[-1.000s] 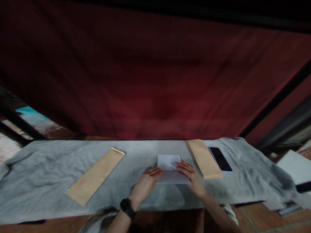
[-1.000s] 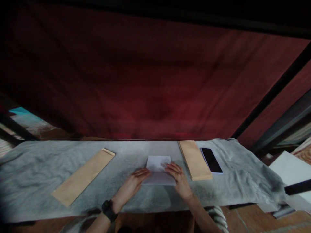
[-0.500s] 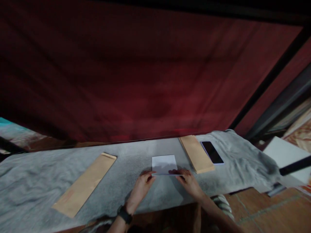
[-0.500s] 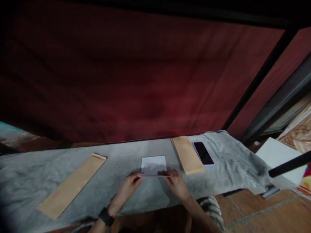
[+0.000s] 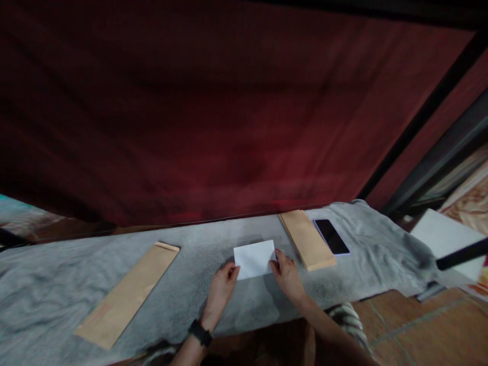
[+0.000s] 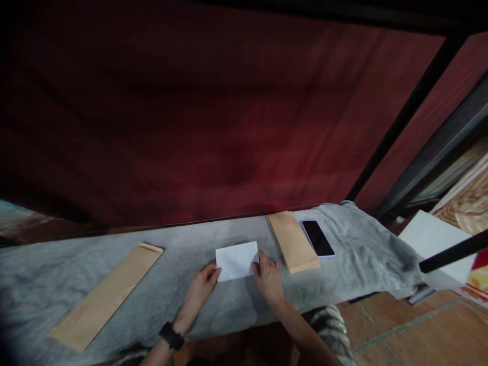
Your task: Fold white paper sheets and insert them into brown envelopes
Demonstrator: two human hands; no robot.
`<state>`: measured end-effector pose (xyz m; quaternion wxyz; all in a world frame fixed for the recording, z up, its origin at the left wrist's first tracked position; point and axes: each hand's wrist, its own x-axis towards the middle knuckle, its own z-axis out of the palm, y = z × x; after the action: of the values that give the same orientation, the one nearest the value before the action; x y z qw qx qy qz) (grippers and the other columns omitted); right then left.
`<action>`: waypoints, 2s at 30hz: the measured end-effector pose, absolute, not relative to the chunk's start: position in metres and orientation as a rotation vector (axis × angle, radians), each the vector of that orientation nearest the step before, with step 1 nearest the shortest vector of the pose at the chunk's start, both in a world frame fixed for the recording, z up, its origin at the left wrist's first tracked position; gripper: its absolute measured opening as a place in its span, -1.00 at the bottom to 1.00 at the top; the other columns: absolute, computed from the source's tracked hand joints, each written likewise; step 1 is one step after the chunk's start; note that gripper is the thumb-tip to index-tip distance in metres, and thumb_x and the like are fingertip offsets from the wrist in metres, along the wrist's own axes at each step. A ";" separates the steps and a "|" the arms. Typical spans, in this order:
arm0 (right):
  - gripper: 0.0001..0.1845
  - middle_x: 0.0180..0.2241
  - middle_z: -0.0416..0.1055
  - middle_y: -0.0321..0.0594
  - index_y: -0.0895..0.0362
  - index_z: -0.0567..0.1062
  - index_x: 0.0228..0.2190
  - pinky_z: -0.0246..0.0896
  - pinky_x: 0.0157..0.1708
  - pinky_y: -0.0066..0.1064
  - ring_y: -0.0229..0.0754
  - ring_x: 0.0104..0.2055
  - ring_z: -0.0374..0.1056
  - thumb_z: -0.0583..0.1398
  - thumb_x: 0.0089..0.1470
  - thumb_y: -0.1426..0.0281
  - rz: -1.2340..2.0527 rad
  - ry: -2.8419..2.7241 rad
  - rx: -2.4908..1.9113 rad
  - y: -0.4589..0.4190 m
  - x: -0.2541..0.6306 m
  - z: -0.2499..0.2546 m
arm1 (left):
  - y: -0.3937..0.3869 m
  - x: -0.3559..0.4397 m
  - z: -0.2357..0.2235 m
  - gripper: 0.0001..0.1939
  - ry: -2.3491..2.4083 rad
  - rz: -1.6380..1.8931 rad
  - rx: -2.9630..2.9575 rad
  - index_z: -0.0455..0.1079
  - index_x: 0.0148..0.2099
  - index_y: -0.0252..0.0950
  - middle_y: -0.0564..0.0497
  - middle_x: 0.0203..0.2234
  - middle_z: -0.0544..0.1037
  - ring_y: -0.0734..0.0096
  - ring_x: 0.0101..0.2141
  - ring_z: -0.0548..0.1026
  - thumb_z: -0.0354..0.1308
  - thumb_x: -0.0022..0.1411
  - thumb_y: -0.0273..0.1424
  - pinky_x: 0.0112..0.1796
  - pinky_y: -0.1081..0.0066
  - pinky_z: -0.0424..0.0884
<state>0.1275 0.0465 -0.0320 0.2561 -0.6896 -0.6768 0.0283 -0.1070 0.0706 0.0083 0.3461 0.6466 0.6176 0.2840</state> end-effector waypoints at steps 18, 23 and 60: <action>-0.48 0.33 0.12 -0.12 0.10 0.25 0.27 -0.01 0.27 -0.14 -0.04 0.34 0.06 -0.05 0.35 0.26 0.003 -2.126 -1.745 0.048 0.087 -0.026 | 0.081 -0.086 0.021 -0.75 1.994 0.240 1.899 0.41 -0.03 -0.27 -0.12 -0.27 0.63 0.27 -0.25 0.60 -0.04 0.40 -0.31 -0.30 0.43 0.30; -0.46 0.35 0.06 -0.05 0.11 0.23 0.28 -0.03 0.29 -0.10 -0.01 0.35 0.04 -0.01 0.35 0.21 -0.092 -2.122 -1.786 0.046 0.084 -0.042 | 0.079 -0.086 0.017 -0.72 2.034 0.180 1.967 0.38 0.03 -0.31 -0.13 -0.28 0.62 0.26 -0.29 0.60 -0.04 0.41 -0.31 -0.31 0.42 0.34; -0.33 0.34 0.05 -0.03 0.24 0.10 0.33 -0.20 0.35 -0.11 0.01 0.37 0.02 -0.06 0.33 0.16 -0.138 -1.981 -1.889 0.042 0.101 -0.053 | 0.073 -0.081 -0.043 -0.37 1.854 0.671 2.585 0.13 0.36 -0.44 -0.30 0.32 0.19 0.04 0.31 0.16 -0.15 0.42 -0.12 0.22 0.02 0.22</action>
<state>0.1008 0.0416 -0.0528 0.1991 -0.6753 -0.7085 -0.0494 -0.0813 0.0729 -0.0428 -0.0546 0.7938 0.5695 0.2062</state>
